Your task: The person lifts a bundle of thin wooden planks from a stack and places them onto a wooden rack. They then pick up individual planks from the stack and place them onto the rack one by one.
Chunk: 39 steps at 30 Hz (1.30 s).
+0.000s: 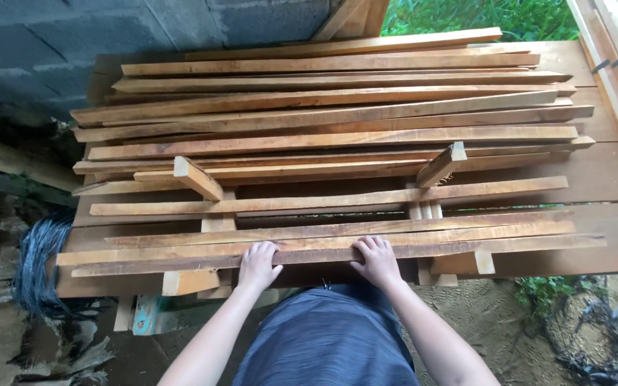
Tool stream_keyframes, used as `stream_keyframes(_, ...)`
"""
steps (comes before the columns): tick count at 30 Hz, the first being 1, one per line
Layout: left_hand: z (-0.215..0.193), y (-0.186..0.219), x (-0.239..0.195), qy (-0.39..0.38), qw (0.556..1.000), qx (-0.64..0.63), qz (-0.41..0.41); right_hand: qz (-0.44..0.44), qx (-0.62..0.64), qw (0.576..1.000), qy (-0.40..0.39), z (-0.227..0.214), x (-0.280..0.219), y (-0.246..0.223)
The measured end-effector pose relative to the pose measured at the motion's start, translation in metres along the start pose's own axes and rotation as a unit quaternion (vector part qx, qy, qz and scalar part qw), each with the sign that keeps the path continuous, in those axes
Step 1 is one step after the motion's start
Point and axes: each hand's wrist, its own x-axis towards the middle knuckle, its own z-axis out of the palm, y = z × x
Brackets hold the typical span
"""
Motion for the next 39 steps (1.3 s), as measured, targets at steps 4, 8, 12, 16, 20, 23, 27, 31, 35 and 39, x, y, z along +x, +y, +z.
stream_keyframes(4, -0.002, 0.0, 0.007, -0.016, 1.0, -0.007, -0.003, -0.009, 0.004, 1.0, -0.004, 0.005, 0.003, 0.005)
stream_keyframes(8, -0.006, -0.005, 0.005, -0.043, 0.995, -0.087, -0.013, -0.011, 0.004, 1.0, 0.008, 0.004, -0.003, 0.001)
stream_keyframes(12, 0.002, -0.004, 0.011, -0.025, 0.999, -0.048, -0.007, -0.027, -0.003, 0.999, 0.025, -0.008, 0.002, -0.004)
stream_keyframes(16, 0.001, 0.006, 0.01, -0.029, 0.999, -0.037, 0.024, -0.027, -0.011, 0.999, 0.027, -0.008, 0.003, -0.005)
stream_keyframes(20, -0.003, 0.009, 0.016, -0.044, 0.994, -0.088, 0.051, -0.025, 0.008, 1.0, 0.005, -0.013, 0.004, -0.001)
stream_keyframes(23, -0.011, 0.006, 0.018, -0.061, 0.993, -0.082, 0.052, -0.019, 0.015, 1.0, 0.007, -0.005, 0.004, -0.003)
stream_keyframes(27, 0.01, 0.008, 0.018, -0.029, 0.997, -0.022, 0.062, -0.006, -0.004, 1.0, 0.024, -0.003, -0.002, -0.007)
stream_keyframes(31, 0.004, 0.015, 0.012, -0.008, 0.998, 0.01, 0.057, -0.023, -0.025, 0.998, 0.046, 0.002, -0.006, -0.006)
stream_keyframes(35, -0.012, 0.008, 0.02, -0.063, 0.994, -0.077, 0.037, -0.019, 0.009, 1.0, -0.009, -0.031, 0.009, -0.013)
stream_keyframes(39, -0.028, 0.01, 0.023, -0.105, 0.988, -0.11, 0.024, -0.008, 0.054, 0.986, -0.157, -0.059, 0.025, -0.014)
